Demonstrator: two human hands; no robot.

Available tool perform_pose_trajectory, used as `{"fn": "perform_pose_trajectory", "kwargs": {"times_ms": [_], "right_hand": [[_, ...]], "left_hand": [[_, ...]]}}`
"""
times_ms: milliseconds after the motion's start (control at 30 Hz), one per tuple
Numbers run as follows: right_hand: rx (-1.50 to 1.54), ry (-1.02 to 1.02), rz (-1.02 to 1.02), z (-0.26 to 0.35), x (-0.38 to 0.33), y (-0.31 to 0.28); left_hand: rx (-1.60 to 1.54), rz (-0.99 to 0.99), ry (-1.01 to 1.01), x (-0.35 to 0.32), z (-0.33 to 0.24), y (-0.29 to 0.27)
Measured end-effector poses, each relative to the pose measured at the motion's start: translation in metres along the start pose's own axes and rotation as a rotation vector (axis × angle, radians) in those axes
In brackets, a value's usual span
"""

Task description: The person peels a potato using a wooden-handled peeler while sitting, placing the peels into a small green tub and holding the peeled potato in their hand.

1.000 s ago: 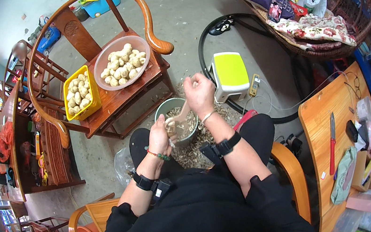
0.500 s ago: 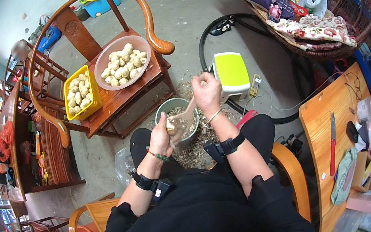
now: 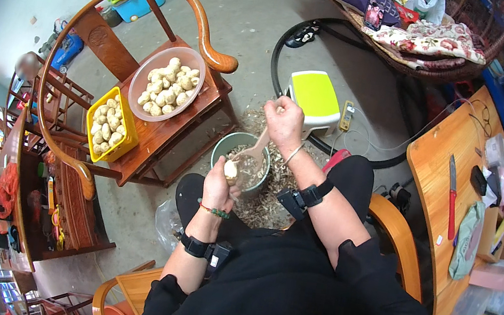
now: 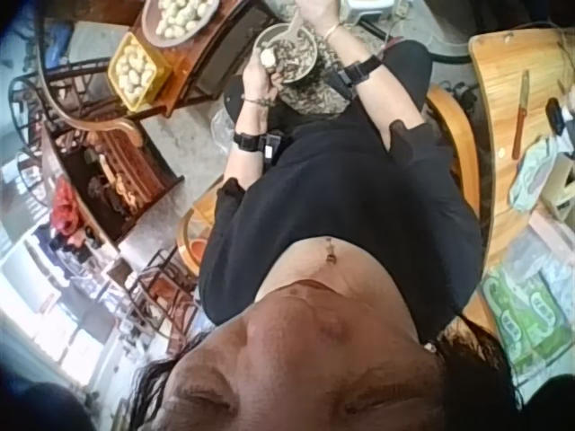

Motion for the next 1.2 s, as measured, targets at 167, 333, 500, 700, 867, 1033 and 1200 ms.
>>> {"fn": "perform_pose_trajectory", "kwargs": {"times_ms": [167,333,500,700,867,1033,1200], "right_hand": [[-0.203,-0.102,-0.02,-0.016,0.013,-0.011],[-0.096,0.113,-0.049,-0.027,0.018,-0.021],[0.081,0.159,0.034,-0.021,0.008,-0.001],[-0.107,0.027,-0.11,-0.029,0.016,-0.028],[-0.005,0.043,-0.08,-0.015,0.011,-0.023],[0.044,0.025,0.024,0.005,-0.009,-0.003],[-0.002,-0.057,-0.106,-0.014,0.0,-0.014]], "left_hand": [[0.07,0.073,0.126,-0.012,-0.01,0.011],[0.17,-0.007,0.248,-0.008,-0.013,0.001],[0.208,-0.015,0.294,-0.007,-0.016,0.003],[-0.009,0.2,0.138,-0.007,-0.003,0.01],[-0.152,0.253,0.067,-0.006,0.0,0.011],[-0.122,0.166,-0.03,-0.004,0.002,0.015],[-0.098,0.213,-0.023,-0.007,0.009,0.011]]}}
Point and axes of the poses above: each hand's wrist, its own x-axis towards the middle knuckle, its own y-axis out of the palm, z = x × y, the point moved 6 cm from there along x, towards the middle knuckle, and after that the axes turned 15 degrees about x, right-handed, at the moved point
